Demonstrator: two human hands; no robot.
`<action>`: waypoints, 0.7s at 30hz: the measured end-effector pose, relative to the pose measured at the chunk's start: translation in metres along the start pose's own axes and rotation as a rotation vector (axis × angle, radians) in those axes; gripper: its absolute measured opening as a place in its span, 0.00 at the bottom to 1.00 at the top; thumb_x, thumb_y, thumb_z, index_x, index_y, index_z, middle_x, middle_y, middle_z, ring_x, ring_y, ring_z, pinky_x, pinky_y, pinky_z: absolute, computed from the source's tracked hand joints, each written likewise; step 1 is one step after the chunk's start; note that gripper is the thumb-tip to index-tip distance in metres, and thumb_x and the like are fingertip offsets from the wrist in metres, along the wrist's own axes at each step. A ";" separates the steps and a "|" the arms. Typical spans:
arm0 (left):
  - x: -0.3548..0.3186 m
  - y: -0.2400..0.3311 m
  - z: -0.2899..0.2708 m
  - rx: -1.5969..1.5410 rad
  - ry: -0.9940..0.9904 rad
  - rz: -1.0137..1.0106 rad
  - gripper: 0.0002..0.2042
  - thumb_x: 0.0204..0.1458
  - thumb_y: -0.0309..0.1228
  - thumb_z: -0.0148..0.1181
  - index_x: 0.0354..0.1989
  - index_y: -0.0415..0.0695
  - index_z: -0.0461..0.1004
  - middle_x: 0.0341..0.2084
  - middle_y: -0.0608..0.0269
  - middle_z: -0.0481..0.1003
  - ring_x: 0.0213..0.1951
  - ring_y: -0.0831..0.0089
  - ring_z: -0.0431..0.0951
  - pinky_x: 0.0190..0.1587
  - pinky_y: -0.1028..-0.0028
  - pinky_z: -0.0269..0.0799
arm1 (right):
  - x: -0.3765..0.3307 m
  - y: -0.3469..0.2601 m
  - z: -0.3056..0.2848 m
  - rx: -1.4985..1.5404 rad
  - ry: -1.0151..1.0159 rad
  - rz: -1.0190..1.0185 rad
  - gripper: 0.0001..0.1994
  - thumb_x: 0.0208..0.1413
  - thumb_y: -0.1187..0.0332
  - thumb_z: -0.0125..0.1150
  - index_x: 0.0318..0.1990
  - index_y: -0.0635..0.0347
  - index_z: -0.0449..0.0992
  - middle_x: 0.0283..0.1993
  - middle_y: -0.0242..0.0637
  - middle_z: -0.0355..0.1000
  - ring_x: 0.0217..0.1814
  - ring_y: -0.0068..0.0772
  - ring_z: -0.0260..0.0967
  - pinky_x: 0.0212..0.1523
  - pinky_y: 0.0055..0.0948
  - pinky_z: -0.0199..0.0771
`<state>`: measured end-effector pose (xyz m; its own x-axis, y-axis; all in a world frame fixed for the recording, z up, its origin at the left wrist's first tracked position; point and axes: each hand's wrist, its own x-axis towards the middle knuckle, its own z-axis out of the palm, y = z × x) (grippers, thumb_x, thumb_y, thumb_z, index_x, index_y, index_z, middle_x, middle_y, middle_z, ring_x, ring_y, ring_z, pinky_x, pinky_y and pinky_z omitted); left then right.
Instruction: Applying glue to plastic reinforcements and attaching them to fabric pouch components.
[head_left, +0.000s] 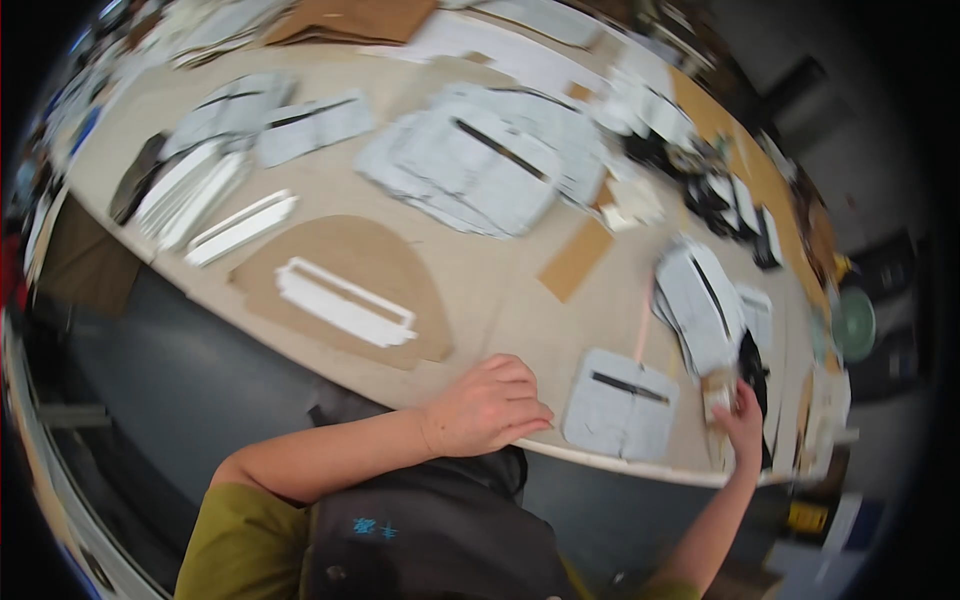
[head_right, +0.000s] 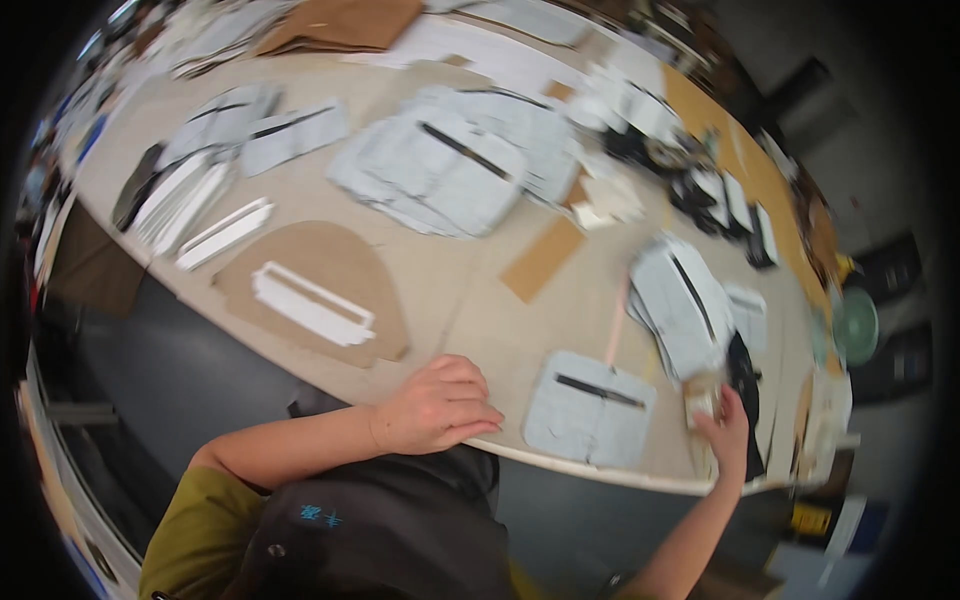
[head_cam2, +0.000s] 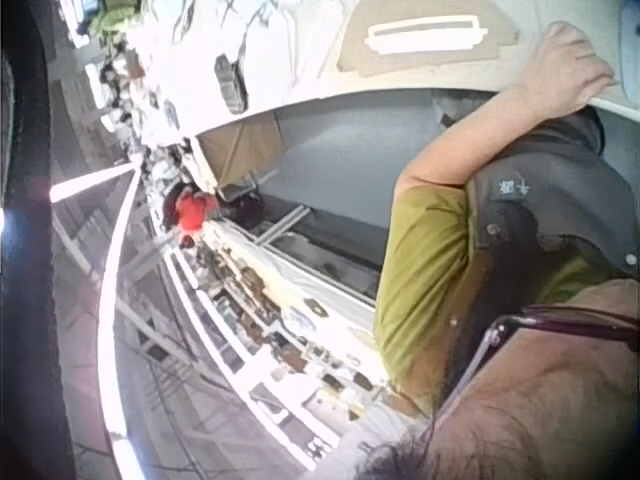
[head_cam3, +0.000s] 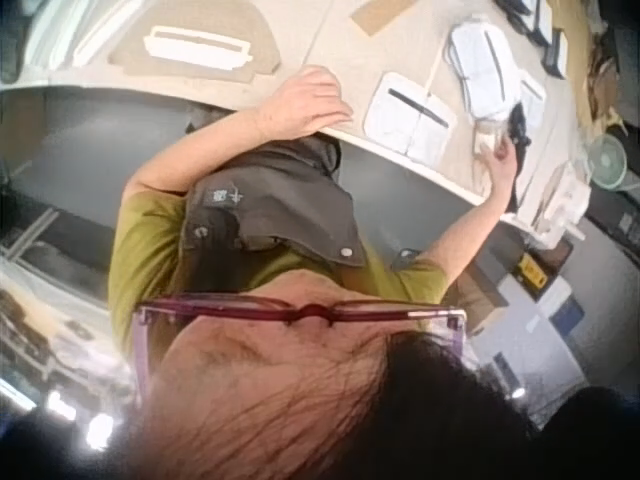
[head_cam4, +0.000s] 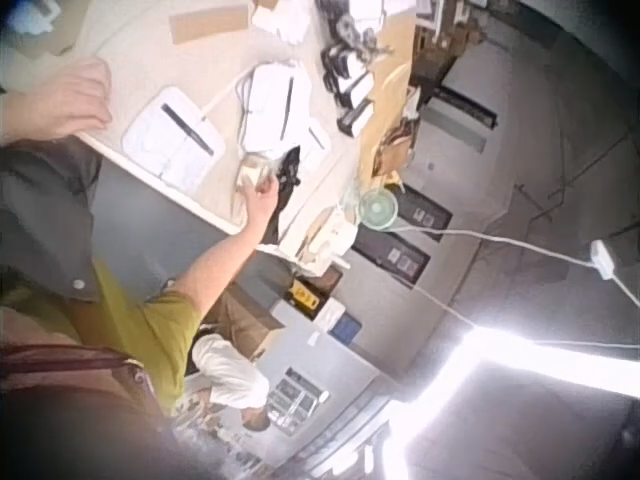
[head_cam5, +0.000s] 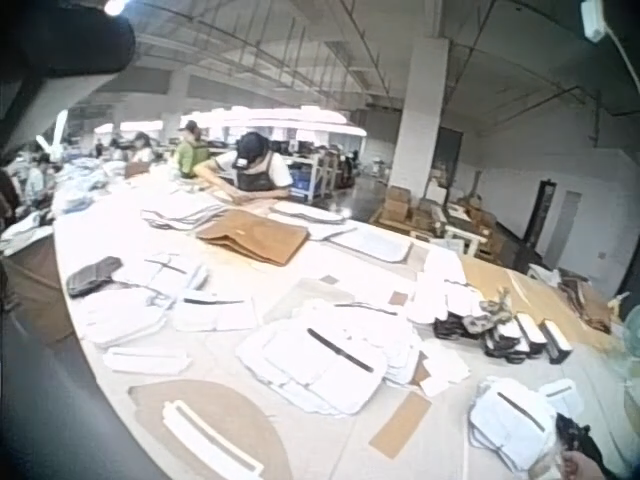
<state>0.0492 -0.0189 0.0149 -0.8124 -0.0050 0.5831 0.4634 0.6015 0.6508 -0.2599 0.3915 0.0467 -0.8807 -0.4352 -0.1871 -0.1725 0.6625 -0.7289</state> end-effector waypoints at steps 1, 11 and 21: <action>-0.010 -0.001 -0.015 0.057 0.045 -0.034 0.08 0.48 0.31 0.68 0.36 0.45 0.80 0.27 0.63 0.73 0.39 0.65 0.74 0.47 0.64 0.67 | -0.002 0.009 -0.008 -0.020 -0.007 0.001 0.40 0.41 0.72 0.75 0.64 0.69 0.60 0.56 0.42 0.71 0.55 0.33 0.71 0.56 0.31 0.71; -0.135 -0.002 -0.158 0.472 0.337 -0.455 0.13 0.50 0.22 0.62 0.45 0.41 0.79 0.43 0.58 0.77 0.48 0.58 0.76 0.51 0.63 0.70 | -0.029 -0.134 -0.008 -0.029 0.223 -0.136 0.44 0.45 0.69 0.72 0.69 0.68 0.52 0.60 0.46 0.67 0.60 0.40 0.68 0.62 0.35 0.66; -0.155 -0.031 -0.163 0.693 0.372 -0.424 0.14 0.47 0.26 0.63 0.45 0.47 0.79 0.47 0.66 0.77 0.53 0.66 0.75 0.51 0.66 0.66 | 0.033 -0.353 0.304 1.097 -0.598 -0.386 0.44 0.53 0.56 0.68 0.72 0.60 0.48 0.68 0.45 0.60 0.65 0.44 0.64 0.65 0.40 0.65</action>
<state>0.2187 -0.1673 -0.0168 -0.6439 -0.5230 0.5585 -0.2660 0.8374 0.4774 -0.0942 -0.0424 0.0978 -0.4755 -0.8742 0.0984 0.3289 -0.2804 -0.9018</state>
